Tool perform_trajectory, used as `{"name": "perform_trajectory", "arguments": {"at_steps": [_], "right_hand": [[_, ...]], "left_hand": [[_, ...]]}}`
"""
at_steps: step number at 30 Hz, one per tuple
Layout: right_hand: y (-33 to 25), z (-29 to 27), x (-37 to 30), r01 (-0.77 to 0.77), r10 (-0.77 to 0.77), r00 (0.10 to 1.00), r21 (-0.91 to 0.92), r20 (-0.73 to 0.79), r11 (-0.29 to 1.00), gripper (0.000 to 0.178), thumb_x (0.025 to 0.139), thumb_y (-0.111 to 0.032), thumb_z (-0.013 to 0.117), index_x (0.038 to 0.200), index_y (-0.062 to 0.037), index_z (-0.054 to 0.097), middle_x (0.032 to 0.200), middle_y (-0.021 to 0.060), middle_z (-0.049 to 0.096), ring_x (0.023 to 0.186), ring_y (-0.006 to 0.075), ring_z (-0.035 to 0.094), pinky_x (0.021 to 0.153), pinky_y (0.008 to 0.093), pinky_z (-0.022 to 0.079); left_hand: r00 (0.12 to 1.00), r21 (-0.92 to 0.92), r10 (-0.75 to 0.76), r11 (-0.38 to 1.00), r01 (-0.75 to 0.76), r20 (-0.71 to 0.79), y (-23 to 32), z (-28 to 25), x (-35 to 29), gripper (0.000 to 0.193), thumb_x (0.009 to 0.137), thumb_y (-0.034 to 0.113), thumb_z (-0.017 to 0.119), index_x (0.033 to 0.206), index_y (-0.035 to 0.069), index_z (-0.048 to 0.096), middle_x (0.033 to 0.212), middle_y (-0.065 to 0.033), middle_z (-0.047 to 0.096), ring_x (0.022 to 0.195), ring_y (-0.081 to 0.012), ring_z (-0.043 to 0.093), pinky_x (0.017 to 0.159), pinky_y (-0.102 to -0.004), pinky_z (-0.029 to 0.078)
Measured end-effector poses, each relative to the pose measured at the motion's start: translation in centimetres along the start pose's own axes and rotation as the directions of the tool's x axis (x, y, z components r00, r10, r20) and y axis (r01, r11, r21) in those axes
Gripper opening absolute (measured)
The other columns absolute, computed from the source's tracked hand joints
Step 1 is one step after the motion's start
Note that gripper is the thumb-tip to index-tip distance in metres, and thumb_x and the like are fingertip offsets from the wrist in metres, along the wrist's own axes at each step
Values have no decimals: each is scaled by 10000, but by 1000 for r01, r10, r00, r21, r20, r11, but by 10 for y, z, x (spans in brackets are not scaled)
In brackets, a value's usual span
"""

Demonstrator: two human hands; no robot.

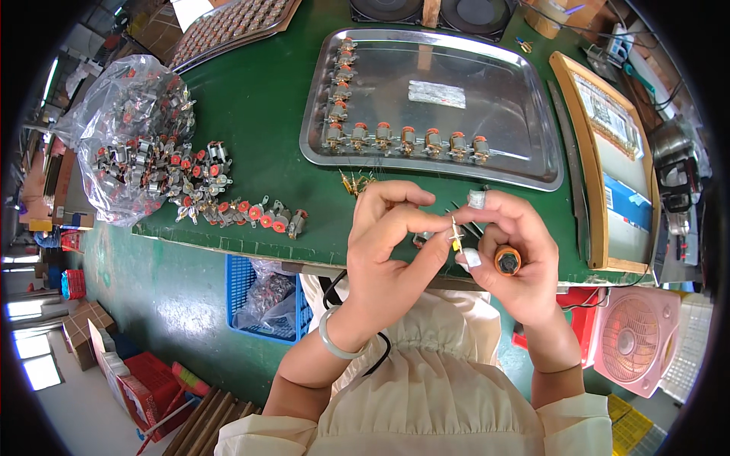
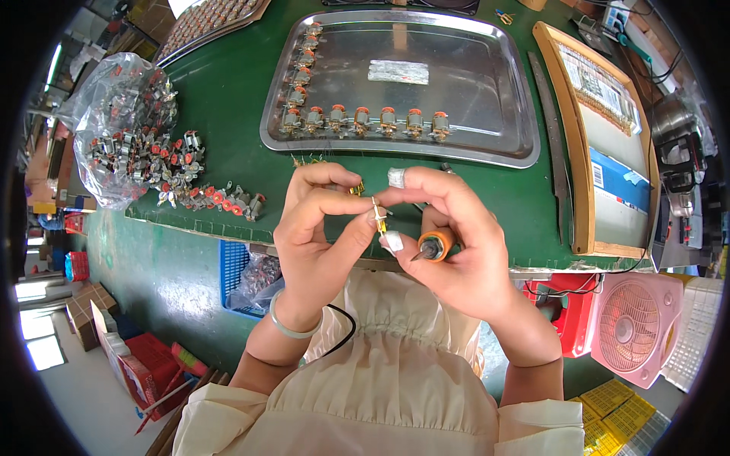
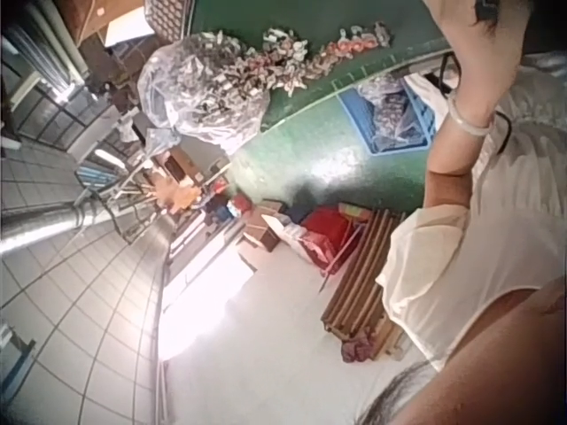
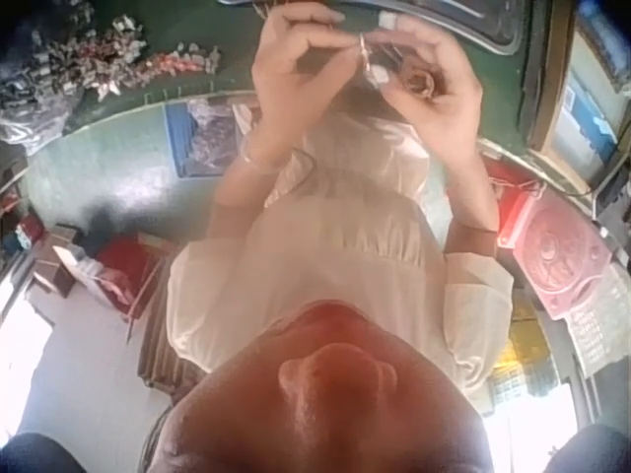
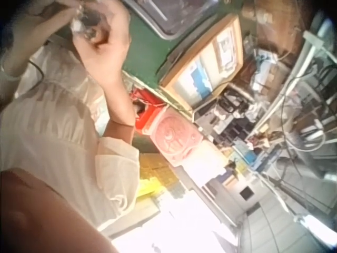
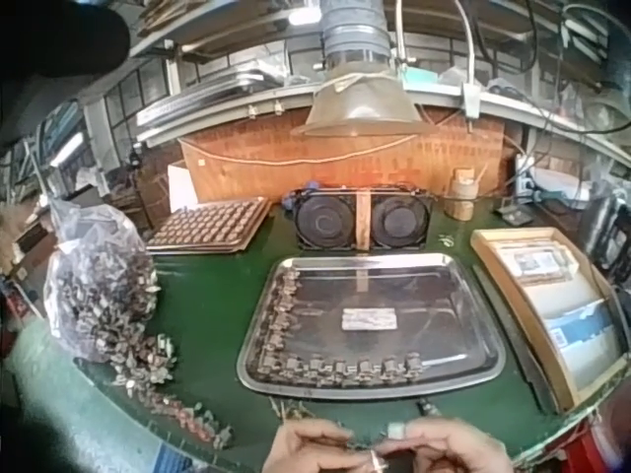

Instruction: Assembling small electronic or mechanical metal components using a screwdriver and tweezers at a workbench.

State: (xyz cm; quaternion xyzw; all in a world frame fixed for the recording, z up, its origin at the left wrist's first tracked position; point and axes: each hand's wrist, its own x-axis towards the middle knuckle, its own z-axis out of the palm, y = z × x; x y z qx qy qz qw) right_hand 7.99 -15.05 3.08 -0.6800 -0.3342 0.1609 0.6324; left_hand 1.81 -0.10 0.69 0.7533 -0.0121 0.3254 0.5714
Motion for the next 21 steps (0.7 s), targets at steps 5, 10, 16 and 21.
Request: {"name": "perform_trajectory", "arguments": {"at_steps": [5,10,16,21], "right_hand": [[7,0,0,46,-38,997,131,-62,990,532,689,81,608,1168,-21,402,969,111,606,498,-5,335,467,136,296],[0,-14,6,-201,244,968,399,-58,895,428,769,-53,592,1153,-10,407,942,180,612,493,6,414,434,146,348],[-5,-12,8,-221,320,945,579,-73,785,391,778,-90,593,1122,-5,428,958,205,600,431,28,400,433,172,365],[-4,-12,8,-235,336,940,593,-64,770,392,773,-85,591,1118,0,426,960,208,597,424,28,392,441,181,371]], "left_hand": [[1000,-35,11,999,-10,3,2,-3,1,169,682,-9,645,835,61,633,912,-80,497,737,-165,458,637,-257,383],[979,639,1,758,-133,203,-2,-9,-8,244,704,81,658,934,27,595,745,-64,495,640,-212,496,568,-311,406],[935,621,-28,754,-213,354,4,-4,-16,294,691,59,643,969,19,558,769,-84,494,670,-254,506,586,-345,418],[953,354,-164,933,66,254,7,-3,-12,367,723,18,630,1067,7,502,883,-95,529,719,-191,555,609,-292,443]]}}
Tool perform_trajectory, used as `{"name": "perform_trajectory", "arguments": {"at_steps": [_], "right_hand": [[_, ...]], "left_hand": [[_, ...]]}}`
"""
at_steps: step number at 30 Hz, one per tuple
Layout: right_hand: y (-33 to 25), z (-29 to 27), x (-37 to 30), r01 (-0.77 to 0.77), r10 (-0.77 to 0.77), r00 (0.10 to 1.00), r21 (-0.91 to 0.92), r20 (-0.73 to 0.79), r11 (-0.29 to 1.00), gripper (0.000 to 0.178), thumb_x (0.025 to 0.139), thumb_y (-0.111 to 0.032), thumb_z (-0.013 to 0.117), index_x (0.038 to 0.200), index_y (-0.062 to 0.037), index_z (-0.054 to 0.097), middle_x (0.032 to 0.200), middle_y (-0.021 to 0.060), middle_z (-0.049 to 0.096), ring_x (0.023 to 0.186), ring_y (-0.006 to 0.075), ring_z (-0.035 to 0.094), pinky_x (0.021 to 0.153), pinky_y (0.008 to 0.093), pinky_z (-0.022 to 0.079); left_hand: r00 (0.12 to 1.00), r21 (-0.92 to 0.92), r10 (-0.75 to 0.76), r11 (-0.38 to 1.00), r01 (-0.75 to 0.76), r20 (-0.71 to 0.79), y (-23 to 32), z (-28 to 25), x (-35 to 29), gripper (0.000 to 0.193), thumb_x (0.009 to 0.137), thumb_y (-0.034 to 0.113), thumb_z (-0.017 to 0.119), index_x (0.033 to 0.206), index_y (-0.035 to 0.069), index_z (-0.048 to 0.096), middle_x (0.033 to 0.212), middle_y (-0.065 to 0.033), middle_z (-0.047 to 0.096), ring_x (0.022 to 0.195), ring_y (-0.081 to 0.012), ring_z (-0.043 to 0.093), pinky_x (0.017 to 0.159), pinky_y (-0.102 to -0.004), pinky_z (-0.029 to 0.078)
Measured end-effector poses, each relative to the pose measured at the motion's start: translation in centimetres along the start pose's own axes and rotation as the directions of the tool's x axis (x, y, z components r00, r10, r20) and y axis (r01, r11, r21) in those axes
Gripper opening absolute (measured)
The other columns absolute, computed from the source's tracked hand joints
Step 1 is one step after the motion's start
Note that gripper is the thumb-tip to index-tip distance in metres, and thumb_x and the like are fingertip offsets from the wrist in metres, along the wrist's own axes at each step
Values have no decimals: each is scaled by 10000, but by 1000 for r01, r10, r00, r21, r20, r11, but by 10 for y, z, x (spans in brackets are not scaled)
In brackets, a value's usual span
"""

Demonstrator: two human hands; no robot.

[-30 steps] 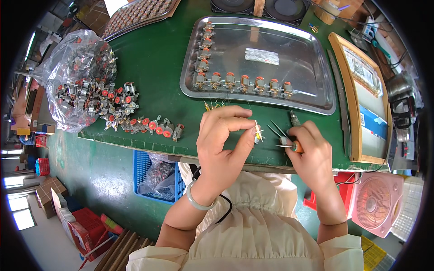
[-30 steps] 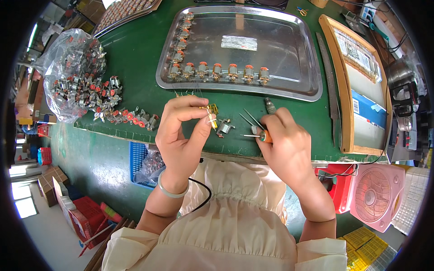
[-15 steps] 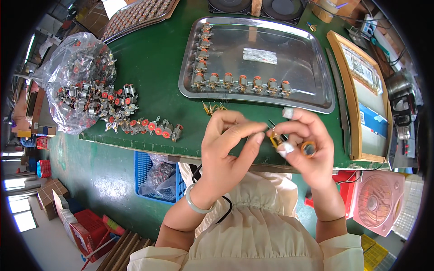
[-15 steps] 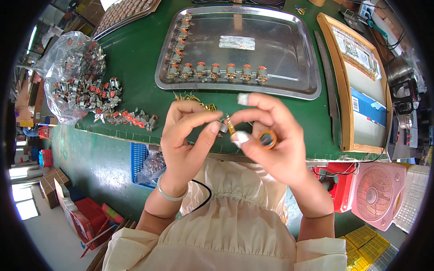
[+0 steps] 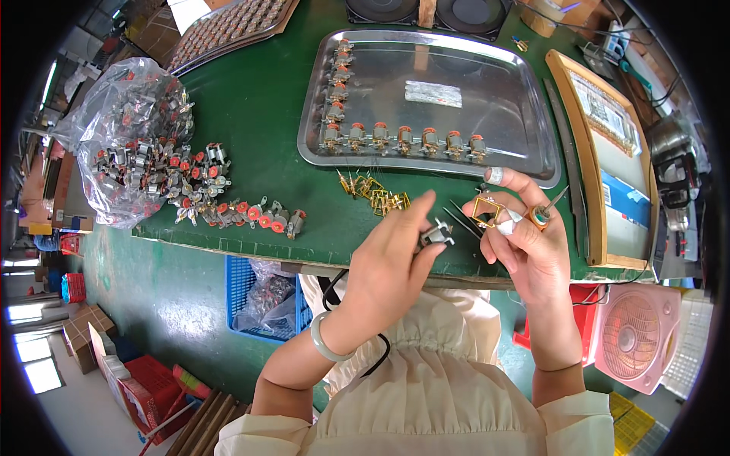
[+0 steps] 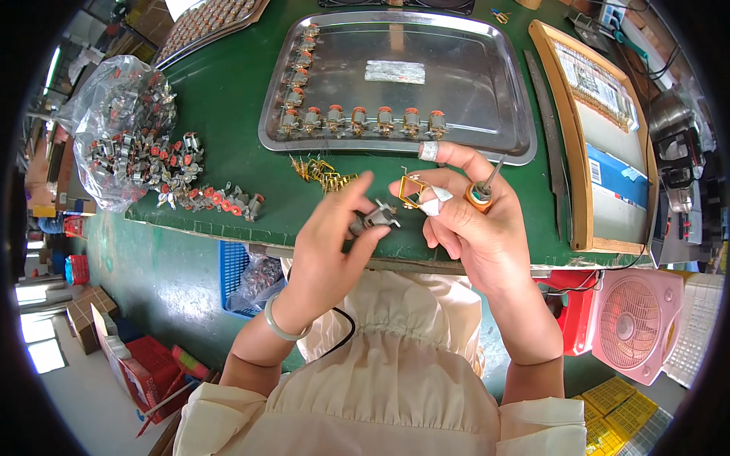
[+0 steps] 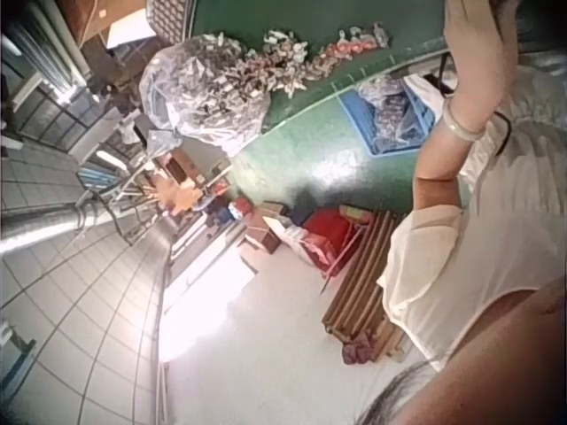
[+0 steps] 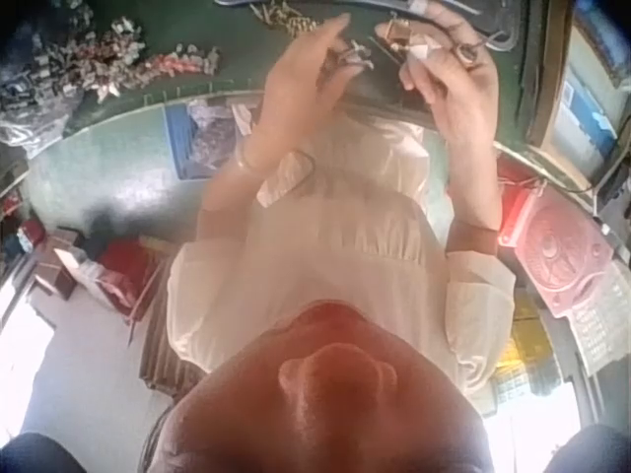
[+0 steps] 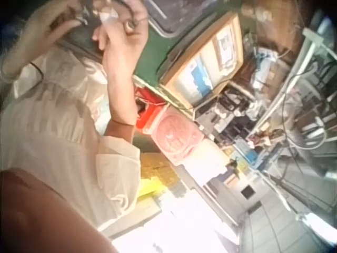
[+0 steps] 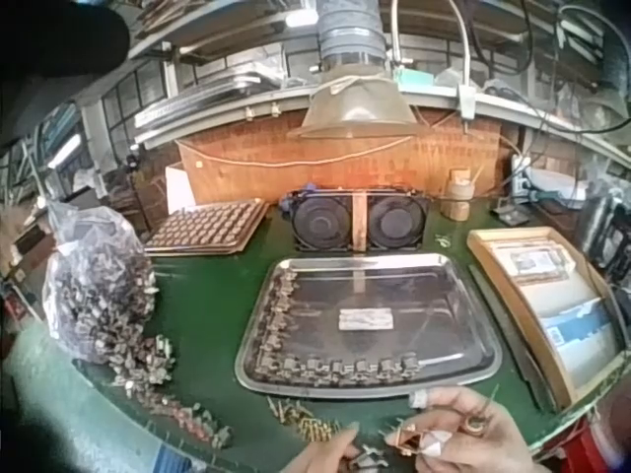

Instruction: Assembling small electronic or mechanical metal components using a screwdriver and tweezers at a workbench.

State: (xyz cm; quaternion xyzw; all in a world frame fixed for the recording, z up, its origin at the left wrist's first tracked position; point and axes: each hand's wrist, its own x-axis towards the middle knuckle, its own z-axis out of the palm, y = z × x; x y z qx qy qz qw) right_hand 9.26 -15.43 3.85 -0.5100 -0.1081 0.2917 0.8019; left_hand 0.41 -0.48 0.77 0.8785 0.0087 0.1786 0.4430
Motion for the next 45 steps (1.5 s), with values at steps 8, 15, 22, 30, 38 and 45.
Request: {"name": "perform_trajectory", "arguments": {"at_steps": [8,15,22,30,38,45], "right_hand": [[4,2,0,69,-71,997,-204,-3,977,418,765,-60,598,1129,1,401,954,181,602,489,17,436,424,149,350],[5,4,3,59,-50,998,-236,44,970,436,754,-33,589,1139,5,389,921,124,599,535,13,459,422,144,347],[-1,8,7,-15,40,996,-302,77,953,447,751,-62,613,1139,6,401,927,105,601,525,22,462,432,147,356],[4,12,6,-12,20,999,-173,42,985,440,781,-106,629,1136,14,399,934,114,608,512,16,454,434,144,359],[8,2,5,17,-9,999,-195,45,981,392,788,-76,618,1104,13,403,932,132,610,528,6,453,428,146,355],[2,9,1,120,-107,992,-238,69,964,418,748,13,634,1089,-3,393,921,124,610,629,-5,468,509,141,360]], "left_hand": [[937,-883,-313,380,275,157,1,-13,9,251,835,66,554,1057,-6,460,929,-115,554,777,-195,615,671,-276,521],[960,-861,-261,461,213,98,3,-14,12,176,847,75,536,983,-25,483,888,-134,584,752,-223,630,632,-277,543],[960,-838,-257,496,228,109,5,-12,15,176,831,60,559,967,-37,503,877,-127,582,747,-219,631,622,-274,547],[957,-854,-279,478,207,76,9,-11,18,169,833,49,560,962,-51,517,888,-110,604,767,-153,618,652,-241,528],[963,-862,-247,459,216,110,9,-10,19,162,838,46,552,960,-53,513,897,-109,598,788,-149,612,669,-241,526],[973,-841,-218,509,184,81,10,-9,20,143,841,44,546,951,-46,525,893,-89,577,803,-147,611,675,-241,529]]}}
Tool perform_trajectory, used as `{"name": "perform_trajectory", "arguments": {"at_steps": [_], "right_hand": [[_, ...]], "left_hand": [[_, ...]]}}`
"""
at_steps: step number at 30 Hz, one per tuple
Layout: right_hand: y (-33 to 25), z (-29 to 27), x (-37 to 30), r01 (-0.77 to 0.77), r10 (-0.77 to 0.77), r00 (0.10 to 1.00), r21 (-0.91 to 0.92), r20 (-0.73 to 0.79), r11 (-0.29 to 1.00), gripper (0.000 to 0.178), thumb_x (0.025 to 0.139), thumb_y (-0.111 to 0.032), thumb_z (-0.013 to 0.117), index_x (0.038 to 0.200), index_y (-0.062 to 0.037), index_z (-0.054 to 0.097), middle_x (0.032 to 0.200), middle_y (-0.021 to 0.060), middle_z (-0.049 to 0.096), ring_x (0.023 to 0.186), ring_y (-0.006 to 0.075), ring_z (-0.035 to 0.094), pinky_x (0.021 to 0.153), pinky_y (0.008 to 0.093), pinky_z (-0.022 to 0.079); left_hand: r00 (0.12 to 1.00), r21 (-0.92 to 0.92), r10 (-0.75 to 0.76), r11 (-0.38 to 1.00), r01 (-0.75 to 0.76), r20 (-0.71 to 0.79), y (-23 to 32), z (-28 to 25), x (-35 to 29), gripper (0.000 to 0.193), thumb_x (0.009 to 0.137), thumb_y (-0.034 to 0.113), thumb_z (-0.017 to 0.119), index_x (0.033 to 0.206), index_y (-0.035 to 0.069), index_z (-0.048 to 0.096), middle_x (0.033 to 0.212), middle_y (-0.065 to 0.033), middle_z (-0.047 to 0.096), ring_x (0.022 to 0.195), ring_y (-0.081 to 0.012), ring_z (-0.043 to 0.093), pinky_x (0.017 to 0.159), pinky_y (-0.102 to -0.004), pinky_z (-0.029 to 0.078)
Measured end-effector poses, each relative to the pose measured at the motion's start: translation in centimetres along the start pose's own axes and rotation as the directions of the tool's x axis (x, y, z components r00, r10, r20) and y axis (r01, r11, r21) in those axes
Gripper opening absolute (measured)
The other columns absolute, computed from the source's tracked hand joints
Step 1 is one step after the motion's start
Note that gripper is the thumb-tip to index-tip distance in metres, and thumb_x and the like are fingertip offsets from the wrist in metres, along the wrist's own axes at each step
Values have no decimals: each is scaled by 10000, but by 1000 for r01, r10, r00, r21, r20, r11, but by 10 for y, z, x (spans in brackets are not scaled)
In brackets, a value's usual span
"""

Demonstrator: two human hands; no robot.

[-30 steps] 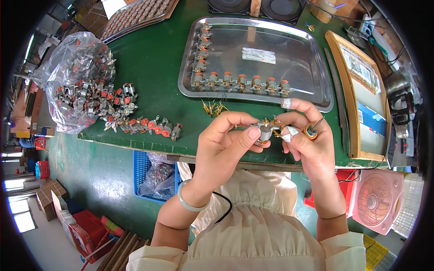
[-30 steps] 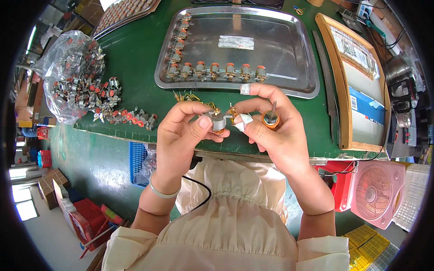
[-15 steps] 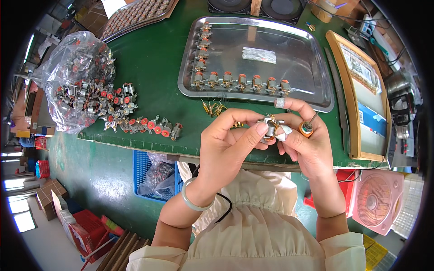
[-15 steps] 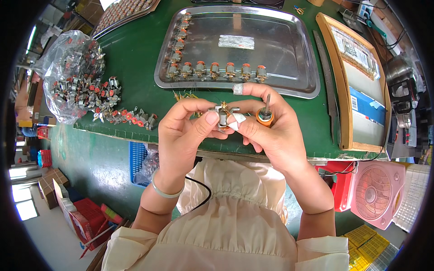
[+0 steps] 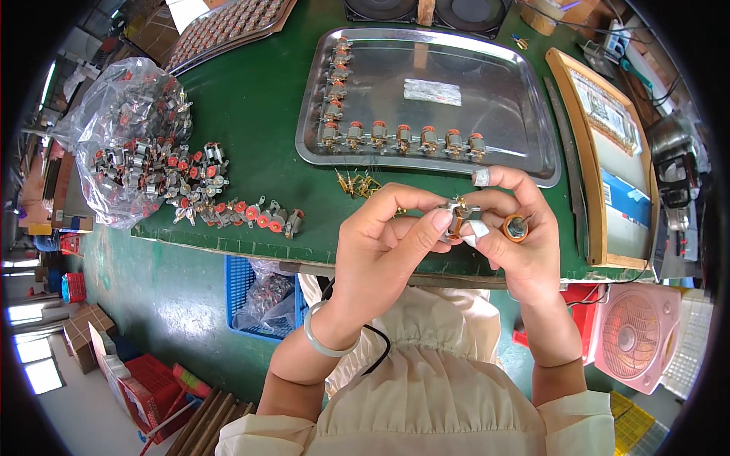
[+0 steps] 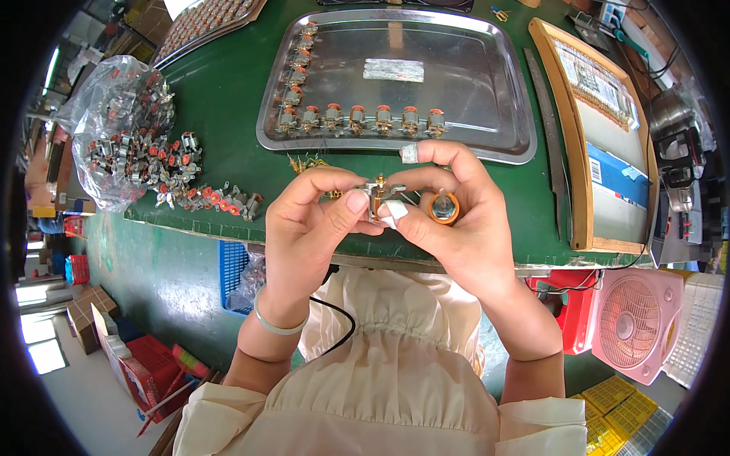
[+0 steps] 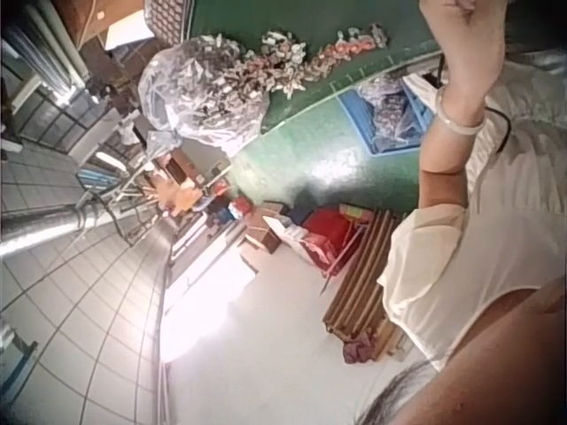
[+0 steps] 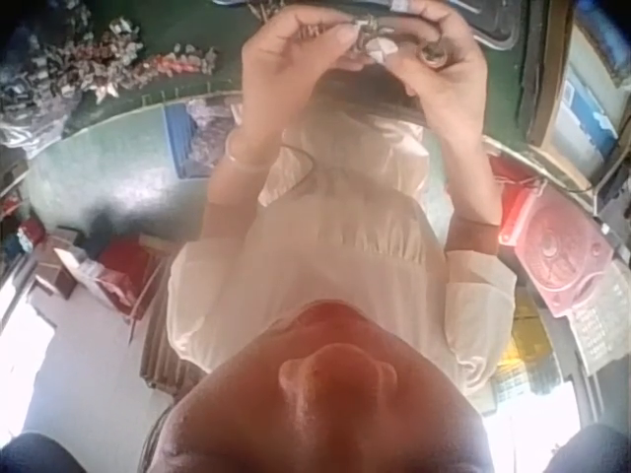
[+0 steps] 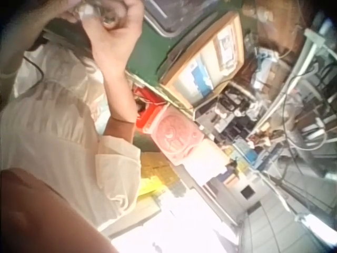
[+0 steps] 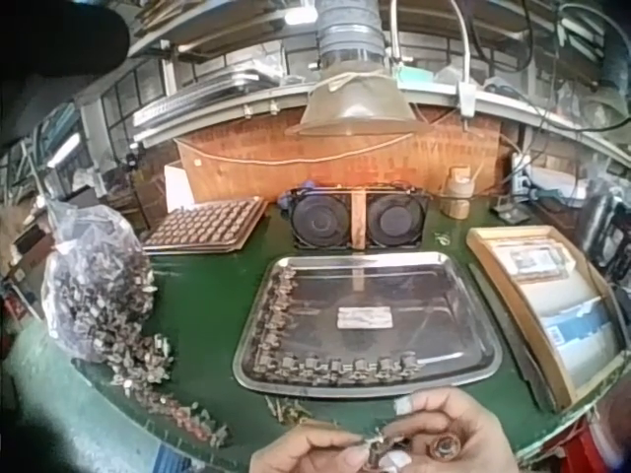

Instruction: Assembling small electronic or mechanical metal components using a screwdriver and tweezers at a workbench.

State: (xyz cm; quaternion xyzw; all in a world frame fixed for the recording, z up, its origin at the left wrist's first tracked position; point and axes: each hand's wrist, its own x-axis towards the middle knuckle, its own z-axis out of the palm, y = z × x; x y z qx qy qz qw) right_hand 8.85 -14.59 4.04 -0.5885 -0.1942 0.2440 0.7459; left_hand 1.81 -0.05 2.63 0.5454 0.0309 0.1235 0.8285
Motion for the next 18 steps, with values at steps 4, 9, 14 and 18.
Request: {"name": "perform_trajectory", "arguments": {"at_steps": [4,9,14,18], "right_hand": [[-1,4,0,23,-24,999,-36,-28,999,448,740,35,624,1113,-21,382,896,103,607,702,28,503,581,167,401],[-2,6,2,36,-40,998,-98,-42,995,451,738,47,601,1122,-23,374,884,100,607,747,56,522,635,191,421],[-5,4,2,13,-18,999,-114,-39,993,450,740,46,601,1122,-22,374,889,100,607,756,58,524,642,191,425],[-5,1,2,-28,28,1000,-68,-2,997,451,746,37,607,1128,-18,374,897,97,608,749,46,519,620,180,422]], "left_hand": [[1000,57,28,998,-28,-10,-1,3,0,131,836,36,549,934,-50,535,899,-80,551,799,-156,616,673,-241,537],[998,99,51,994,-47,-35,-4,3,1,128,827,17,551,931,-58,542,927,-81,516,791,-172,621,673,-241,546],[998,110,57,992,-54,-24,-4,3,0,133,827,13,549,937,-60,540,927,-89,519,789,-176,622,666,-241,547],[998,86,52,995,-49,-43,-5,4,0,132,828,15,548,936,-61,540,925,-89,524,791,-177,622,662,-239,545]]}}
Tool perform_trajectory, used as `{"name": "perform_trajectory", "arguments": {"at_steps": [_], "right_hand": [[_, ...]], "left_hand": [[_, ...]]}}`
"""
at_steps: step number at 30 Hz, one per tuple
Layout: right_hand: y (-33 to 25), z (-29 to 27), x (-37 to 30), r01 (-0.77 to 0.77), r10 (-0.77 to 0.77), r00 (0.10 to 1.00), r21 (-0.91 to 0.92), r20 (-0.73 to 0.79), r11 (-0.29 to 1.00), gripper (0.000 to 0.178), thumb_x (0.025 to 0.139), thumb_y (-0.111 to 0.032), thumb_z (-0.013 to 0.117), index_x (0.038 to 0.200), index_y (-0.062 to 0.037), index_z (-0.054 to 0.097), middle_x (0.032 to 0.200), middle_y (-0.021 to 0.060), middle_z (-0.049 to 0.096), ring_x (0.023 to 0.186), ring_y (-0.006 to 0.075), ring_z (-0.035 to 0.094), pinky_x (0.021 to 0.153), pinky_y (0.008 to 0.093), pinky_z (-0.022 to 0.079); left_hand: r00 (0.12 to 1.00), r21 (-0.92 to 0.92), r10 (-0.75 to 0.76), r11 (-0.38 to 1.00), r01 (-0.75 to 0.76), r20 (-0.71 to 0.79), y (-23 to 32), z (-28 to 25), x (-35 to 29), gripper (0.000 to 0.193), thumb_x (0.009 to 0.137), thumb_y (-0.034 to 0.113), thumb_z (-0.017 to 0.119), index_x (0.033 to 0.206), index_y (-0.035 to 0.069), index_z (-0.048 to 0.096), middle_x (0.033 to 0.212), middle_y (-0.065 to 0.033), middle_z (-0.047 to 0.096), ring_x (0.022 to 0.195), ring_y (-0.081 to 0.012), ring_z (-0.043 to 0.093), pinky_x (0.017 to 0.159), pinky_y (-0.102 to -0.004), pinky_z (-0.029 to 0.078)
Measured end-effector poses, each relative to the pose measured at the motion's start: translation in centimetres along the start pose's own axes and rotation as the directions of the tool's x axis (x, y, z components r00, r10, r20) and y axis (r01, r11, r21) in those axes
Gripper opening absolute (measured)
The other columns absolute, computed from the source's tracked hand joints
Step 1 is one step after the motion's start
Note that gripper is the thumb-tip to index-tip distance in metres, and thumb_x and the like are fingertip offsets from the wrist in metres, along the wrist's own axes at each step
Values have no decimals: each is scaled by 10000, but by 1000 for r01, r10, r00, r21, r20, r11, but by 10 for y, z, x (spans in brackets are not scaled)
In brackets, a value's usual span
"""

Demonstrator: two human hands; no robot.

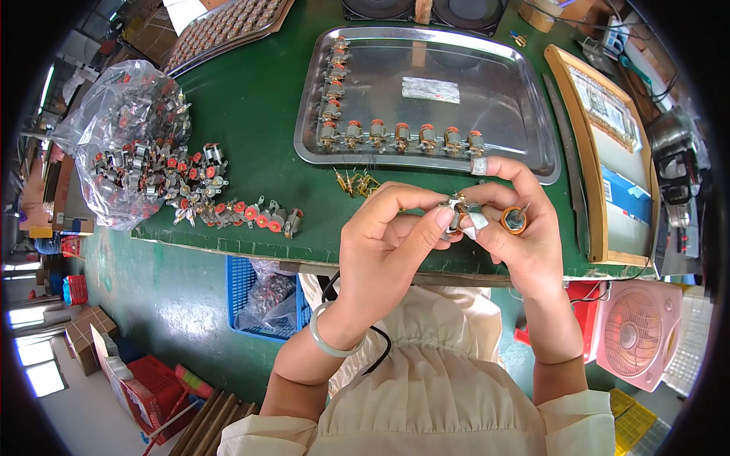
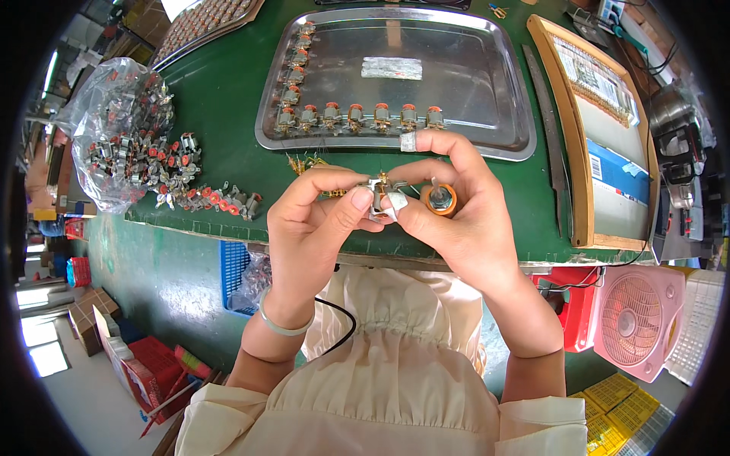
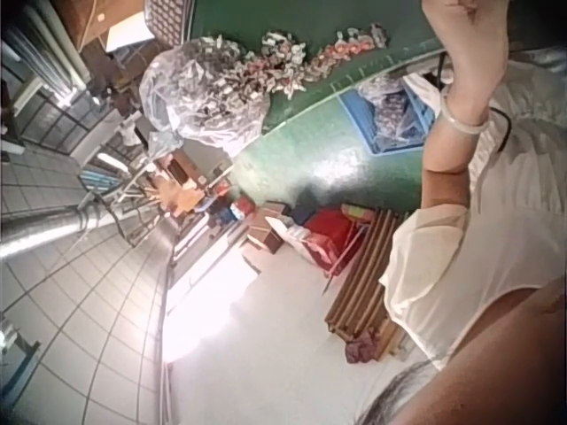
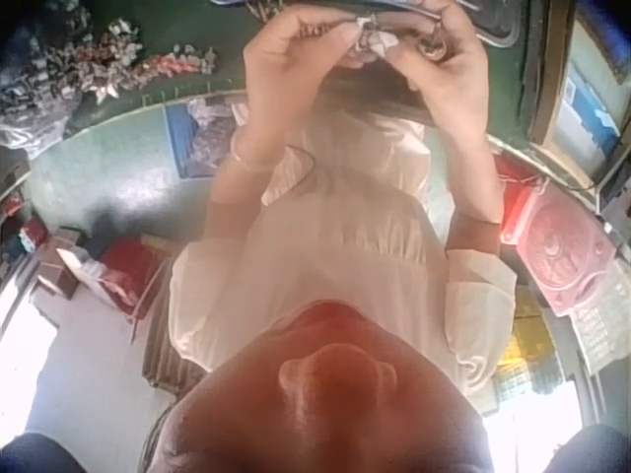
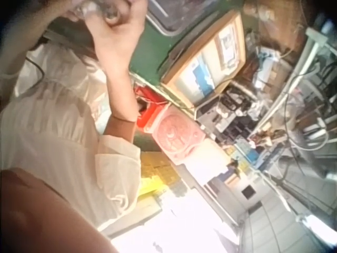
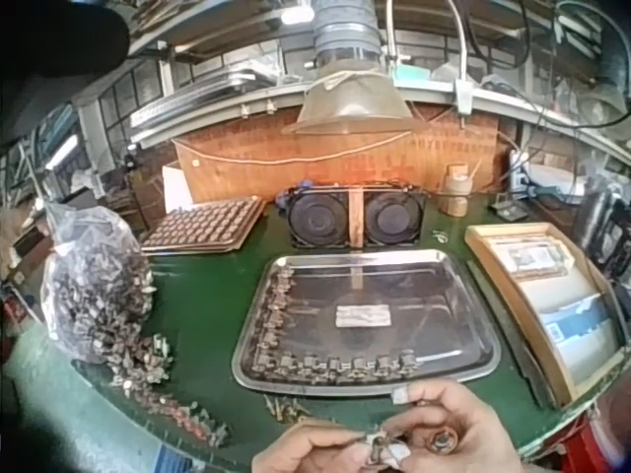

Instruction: Assembling small electronic or mechanical metal components using a screwdriver and tweezers at a workbench.

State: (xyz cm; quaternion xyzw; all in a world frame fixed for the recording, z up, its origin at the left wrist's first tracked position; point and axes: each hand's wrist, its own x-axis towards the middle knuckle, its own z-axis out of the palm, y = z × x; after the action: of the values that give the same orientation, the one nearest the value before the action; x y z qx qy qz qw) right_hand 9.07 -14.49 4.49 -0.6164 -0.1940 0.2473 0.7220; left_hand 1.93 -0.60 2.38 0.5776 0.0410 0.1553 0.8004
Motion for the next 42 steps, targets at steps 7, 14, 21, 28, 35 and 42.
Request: {"name": "perform_trajectory", "arguments": {"at_steps": [7,14,21,28,35,42], "right_hand": [[-1,-3,0,-23,23,1000,-22,13,999,455,749,28,610,1135,-3,372,912,103,607,747,47,533,621,177,433],[1,-6,2,-59,59,998,64,10,996,465,746,8,614,1142,5,370,915,112,609,768,65,563,607,177,440],[1,-6,2,-77,77,997,59,-2,995,449,755,22,599,1140,7,370,922,127,607,759,81,572,624,186,454],[0,-2,1,-22,22,999,-18,-30,1000,430,761,20,603,1124,6,373,907,132,609,782,89,568,672,202,460],[0,0,1,-32,32,999,18,-31,999,428,764,17,607,1119,7,367,898,119,610,769,74,553,650,194,446],[-1,-2,2,-16,15,999,-31,-35,999,435,759,15,615,1117,5,369,886,98,612,754,54,532,638,187,436]], "left_hand": [[998,-42,-64,997,65,23,-2,-1,1,129,831,13,542,934,-65,534,928,-90,527,789,-169,621,663,-237,545],[999,21,-22,1000,23,-34,-2,2,1,131,839,40,542,939,-45,534,860,-111,595,762,-173,618,643,-260,542],[998,-5,-59,998,59,-35,-3,2,2,137,839,43,544,941,-46,530,857,-119,605,753,-168,619,637,-257,540],[999,11,-18,1000,19,-33,-5,4,2,134,832,23,545,926,-72,528,936,-99,517,759,-170,626,662,-239,547],[999,38,2,999,-1,-46,-6,5,3,128,835,27,544,927,-61,528,889,-103,556,759,-157,617,653,-244,544],[999,14,12,1000,-11,-33,-7,5,3,131,835,20,539,926,-74,521,932,-91,501,786,-168,619,683,-248,547]]}}
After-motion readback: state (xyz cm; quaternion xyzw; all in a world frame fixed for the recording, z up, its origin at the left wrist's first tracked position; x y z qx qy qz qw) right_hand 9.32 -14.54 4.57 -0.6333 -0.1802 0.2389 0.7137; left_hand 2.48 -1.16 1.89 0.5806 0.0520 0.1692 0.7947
